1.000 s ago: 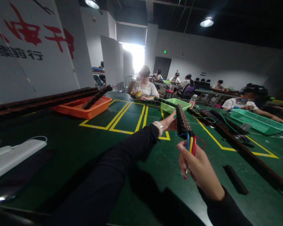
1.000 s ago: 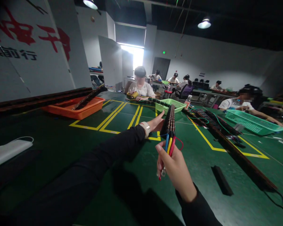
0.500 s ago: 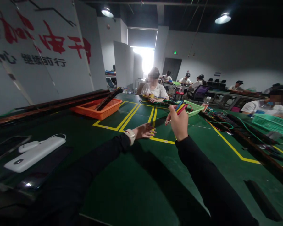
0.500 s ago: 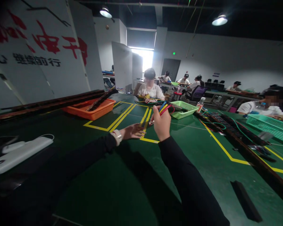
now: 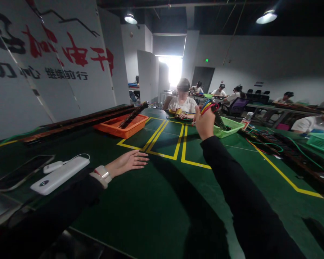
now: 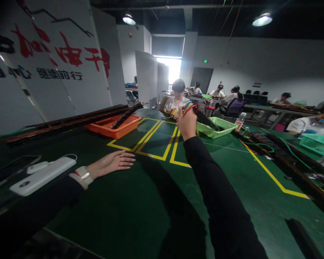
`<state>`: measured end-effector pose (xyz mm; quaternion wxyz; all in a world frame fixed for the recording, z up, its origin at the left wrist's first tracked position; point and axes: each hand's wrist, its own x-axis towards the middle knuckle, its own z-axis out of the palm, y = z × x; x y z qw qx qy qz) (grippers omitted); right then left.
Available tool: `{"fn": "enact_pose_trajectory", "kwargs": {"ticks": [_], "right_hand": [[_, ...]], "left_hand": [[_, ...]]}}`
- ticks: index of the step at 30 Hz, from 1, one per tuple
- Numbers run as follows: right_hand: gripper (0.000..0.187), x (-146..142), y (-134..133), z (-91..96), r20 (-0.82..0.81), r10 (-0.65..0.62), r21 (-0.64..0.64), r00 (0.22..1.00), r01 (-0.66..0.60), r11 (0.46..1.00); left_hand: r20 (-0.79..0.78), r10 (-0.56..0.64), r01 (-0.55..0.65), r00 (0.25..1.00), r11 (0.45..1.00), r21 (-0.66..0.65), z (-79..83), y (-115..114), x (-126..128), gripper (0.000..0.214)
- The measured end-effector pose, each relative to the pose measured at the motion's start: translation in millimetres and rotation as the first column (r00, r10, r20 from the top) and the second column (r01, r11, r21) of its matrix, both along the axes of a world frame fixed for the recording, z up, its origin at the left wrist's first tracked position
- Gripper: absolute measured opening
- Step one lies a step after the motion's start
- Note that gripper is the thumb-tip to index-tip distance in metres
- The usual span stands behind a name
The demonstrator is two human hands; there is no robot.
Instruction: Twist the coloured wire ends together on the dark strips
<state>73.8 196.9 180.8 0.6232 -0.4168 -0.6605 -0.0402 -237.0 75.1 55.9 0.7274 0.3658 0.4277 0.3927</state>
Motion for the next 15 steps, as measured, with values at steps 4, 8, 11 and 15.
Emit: {"fn": "enact_pose_trajectory", "kwargs": {"ticks": [4, 8, 11, 15], "right_hand": [[0.034, 47, 13, 44.4, -0.023, -0.098, 0.041, 0.995, 0.099, 0.994], [0.026, 73, 15, 65.8, -0.007, -0.125, 0.012, 0.992, 0.125, 0.992], [0.023, 79, 19, 70.5, 0.052, -0.110, -0.049, 0.993, 0.113, 0.992], [0.030, 87, 31, 85.8, 0.072, -0.086, -0.076, 0.994, 0.092, 0.993]], "left_hand": [[0.005, 0.026, -0.026, 1.000, 0.999, -0.018, -2.2, -8, -12, 0.046], [0.005, 0.045, -0.045, 0.999, 0.999, -0.026, -6.2, -11, -14, 0.046], [0.017, 0.067, -0.067, 0.998, 0.998, -0.020, -6.7, -13, -13, 0.046], [0.017, 0.083, -0.082, 0.996, 0.996, -0.032, -6.1, -21, -16, 0.046]]}}
